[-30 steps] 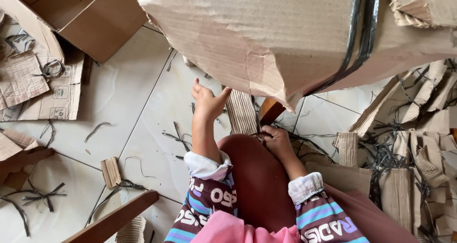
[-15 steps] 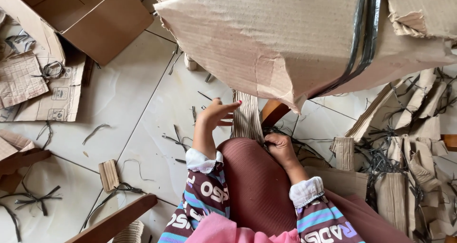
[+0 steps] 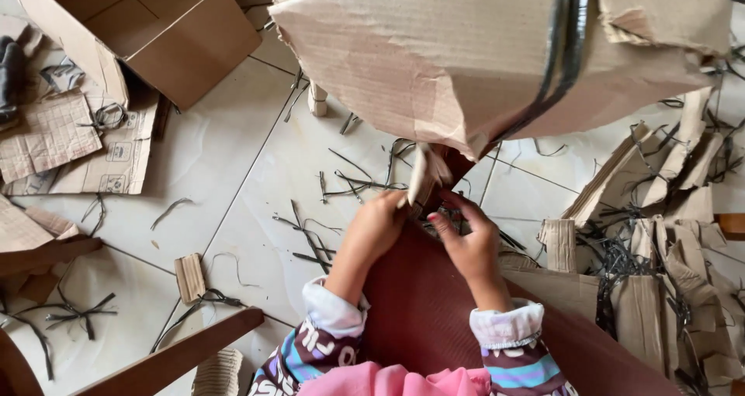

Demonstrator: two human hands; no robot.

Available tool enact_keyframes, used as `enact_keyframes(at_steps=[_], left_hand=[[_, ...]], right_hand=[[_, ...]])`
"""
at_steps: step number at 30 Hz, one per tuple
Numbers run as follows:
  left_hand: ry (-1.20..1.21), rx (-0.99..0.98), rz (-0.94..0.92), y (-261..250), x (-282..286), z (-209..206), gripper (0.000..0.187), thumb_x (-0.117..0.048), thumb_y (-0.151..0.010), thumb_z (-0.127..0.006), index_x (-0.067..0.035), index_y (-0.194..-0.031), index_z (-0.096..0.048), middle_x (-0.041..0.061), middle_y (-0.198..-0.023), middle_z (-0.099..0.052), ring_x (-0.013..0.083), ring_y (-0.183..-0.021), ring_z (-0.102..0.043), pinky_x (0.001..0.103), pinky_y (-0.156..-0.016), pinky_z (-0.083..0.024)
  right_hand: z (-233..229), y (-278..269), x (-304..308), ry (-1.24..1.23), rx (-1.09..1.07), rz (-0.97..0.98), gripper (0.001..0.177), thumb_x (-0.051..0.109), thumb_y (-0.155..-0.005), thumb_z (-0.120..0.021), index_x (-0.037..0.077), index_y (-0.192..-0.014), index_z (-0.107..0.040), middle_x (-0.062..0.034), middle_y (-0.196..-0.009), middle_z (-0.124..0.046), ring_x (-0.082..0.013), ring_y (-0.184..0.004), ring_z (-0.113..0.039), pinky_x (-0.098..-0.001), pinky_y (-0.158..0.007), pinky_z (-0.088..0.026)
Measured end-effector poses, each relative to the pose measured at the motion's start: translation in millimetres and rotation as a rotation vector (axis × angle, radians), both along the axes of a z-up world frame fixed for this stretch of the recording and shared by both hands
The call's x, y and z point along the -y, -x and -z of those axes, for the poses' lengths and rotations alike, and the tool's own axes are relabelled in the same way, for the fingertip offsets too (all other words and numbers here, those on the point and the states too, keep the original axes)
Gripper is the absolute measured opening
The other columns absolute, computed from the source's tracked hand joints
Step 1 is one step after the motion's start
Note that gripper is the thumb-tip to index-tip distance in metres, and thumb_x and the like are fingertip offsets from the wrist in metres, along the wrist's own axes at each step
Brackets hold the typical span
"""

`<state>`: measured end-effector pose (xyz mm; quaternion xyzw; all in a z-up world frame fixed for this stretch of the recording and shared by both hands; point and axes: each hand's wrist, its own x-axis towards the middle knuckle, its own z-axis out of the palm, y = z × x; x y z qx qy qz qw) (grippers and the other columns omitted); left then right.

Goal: Wrapping a wooden chair leg with corrugated cardboard and securing it with plastic ties for protection.

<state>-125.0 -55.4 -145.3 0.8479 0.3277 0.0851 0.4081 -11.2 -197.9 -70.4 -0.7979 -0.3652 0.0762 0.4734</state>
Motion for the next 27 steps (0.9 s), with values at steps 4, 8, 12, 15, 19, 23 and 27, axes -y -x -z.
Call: enact_keyframes(at_steps=[4,8,12,15,19,23,27], left_hand=[[-0.333,0.004,0.225,0.6,53.9,-68.5,0.055,-0.015,-0.088,-0.057,-0.013,-0.144,-0.055,0.017,-0.115,-0.072,0.045,-0.098,-0.072,0.052,-0.085,-0.059],[-0.302,0.065,0.441,-18.9,83.0,-93.2,0.079,-0.025,-0.081,-0.066,0.01,-0.145,-0.037,0.033,-0.14,-0.05,0.0507,-0.128,-0.051,0.058,-0.106,-0.043],[0.215,-0.204,0.463,-11.8,39.2,-152.3,0.06,-0.045,-0.086,-0.067,-0.021,-0.14,-0.062,0.009,-0.137,-0.067,0.034,-0.132,-0.059,0.049,-0.112,-0.046],[0.282,-0.068,0.309,-30.7,2.6,-134.7,0.059,-0.038,-0.082,-0.074,-0.013,-0.134,-0.064,0.008,-0.123,-0.075,0.0341,-0.121,-0.067,0.048,-0.101,-0.051],[0.322,0.106,0.144,-40.8,-5.1,-139.7,0.062,-0.042,-0.071,-0.088,-0.012,-0.119,-0.065,0.007,-0.112,-0.074,0.0257,-0.116,-0.07,0.041,-0.097,-0.054],[0.357,0.478,0.172,-41.5,-10.1,-142.8,0.062,-0.041,-0.061,-0.098,-0.007,-0.099,-0.062,0.005,-0.08,-0.06,0.023,-0.082,-0.062,0.035,-0.076,-0.051],[0.279,0.873,0.194,-40.5,-17.1,-126.9,0.071,-0.025,-0.059,-0.102,-0.002,-0.112,-0.062,0.015,-0.096,-0.066,0.0263,-0.088,-0.064,0.037,-0.08,-0.055]], right_hand=[[-37.2,21.1,-8.3,-0.194,0.311,0.023,0.069,0.054,-0.067,-0.095,-0.003,-0.101,-0.074,-0.0218,-0.096,-0.075,-0.0424,-0.089,-0.074,-0.047,-0.076,-0.062],[-48.3,2.6,10.8,-0.309,0.406,0.135,0.019,0.0,-0.079,-0.085,-0.002,-0.094,-0.073,-0.0179,-0.081,-0.073,-0.0391,-0.079,-0.074,-0.0433,-0.066,-0.058],[-108.4,-27.7,49.9,-0.302,0.382,0.032,0.016,-0.003,-0.085,-0.085,0.002,-0.098,-0.078,-0.0173,-0.091,-0.077,-0.0307,-0.078,-0.075,-0.042,-0.074,-0.058],[-118.0,-73.2,70.8,-0.3,0.665,-0.14,0.02,-0.002,-0.076,-0.096,0.001,-0.08,-0.077,-0.0187,-0.075,-0.072,-0.0396,-0.069,-0.072,-0.0375,-0.069,-0.057],[-120.3,-77.3,46.7,-0.294,0.469,-0.294,0.017,0.018,-0.08,-0.09,0.006,-0.081,-0.078,-0.0107,-0.077,-0.076,-0.0328,-0.072,-0.076,-0.0379,-0.072,-0.059],[-85.6,-72.9,3.2,-0.338,0.344,-0.336,0.022,0.013,-0.077,-0.091,-0.001,-0.087,-0.078,-0.0149,-0.078,-0.078,-0.0346,-0.072,-0.077,-0.0384,-0.068,-0.061],[-11.3,-82.5,-6.8,-0.368,0.019,-0.372,0.022,0.009,-0.077,-0.091,-0.005,-0.087,-0.078,-0.0168,-0.079,-0.078,-0.026,-0.074,-0.077,-0.034,-0.067,-0.062]])
